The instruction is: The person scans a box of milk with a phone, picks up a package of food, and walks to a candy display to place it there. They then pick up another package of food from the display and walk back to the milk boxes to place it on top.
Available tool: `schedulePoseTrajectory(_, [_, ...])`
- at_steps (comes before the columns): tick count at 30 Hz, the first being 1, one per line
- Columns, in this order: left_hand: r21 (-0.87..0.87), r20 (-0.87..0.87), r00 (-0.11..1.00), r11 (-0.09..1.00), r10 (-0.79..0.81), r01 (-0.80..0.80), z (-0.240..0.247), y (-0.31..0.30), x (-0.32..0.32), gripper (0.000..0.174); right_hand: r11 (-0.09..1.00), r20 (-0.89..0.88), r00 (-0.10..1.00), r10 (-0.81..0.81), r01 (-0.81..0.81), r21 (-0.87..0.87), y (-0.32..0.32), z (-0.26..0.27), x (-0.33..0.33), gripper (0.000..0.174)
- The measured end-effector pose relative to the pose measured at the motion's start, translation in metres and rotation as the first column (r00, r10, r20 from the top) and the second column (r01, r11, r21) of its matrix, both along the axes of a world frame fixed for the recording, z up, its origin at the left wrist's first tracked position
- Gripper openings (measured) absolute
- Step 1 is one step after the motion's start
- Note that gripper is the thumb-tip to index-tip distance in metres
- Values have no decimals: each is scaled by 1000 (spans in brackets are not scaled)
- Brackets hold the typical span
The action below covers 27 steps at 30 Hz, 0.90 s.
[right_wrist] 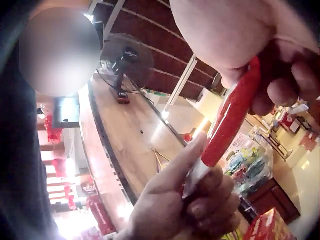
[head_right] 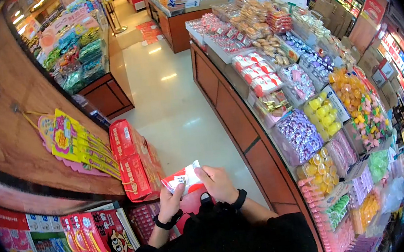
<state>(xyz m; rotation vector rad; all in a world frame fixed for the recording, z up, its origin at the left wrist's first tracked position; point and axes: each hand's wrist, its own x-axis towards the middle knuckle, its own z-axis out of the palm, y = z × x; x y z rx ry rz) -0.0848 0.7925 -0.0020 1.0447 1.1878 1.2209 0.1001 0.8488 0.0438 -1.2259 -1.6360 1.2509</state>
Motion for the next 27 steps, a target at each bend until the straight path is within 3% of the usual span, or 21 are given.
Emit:
schedulePoseTrajectory(2, [-25,2,999,999,-39,39,-4,16,1,28,997,37,999,-7,4,74,18,-7,-2,42])
schedulePoseTrajectory(4, [-26,41,998,998,52,-51,0,33,12,29,997,18,999,-28,27,73,36,-12,-2,42])
schedulePoseTrajectory(8, [-30,23,999,998,47,-46,-18,70,23,30,998,61,998,-19,15,65,74,-2,12,41])
schedulePoseTrajectory(15, [-90,-192,981,996,-26,9,-10,158,43,33,994,6,998,-68,67,85,152,-27,51,41])
schedulePoseTrajectory(18, [-40,-276,961,999,-25,14,1,216,63,28,991,133,991,-3,-15,136,207,-30,74,41])
schedulePoseTrajectory(21, [-7,-267,964,1000,6,-8,-3,262,94,25,983,4,995,-99,97,154,247,-26,98,39])
schedulePoseTrajectory(24, [-34,-248,967,998,-65,59,-12,303,122,23,971,-48,978,-203,207,118,279,-42,125,37])
schedulePoseTrajectory(27, [69,-316,945,991,-86,113,-17,346,148,18,947,-27,957,-289,290,142,298,-47,157,34])
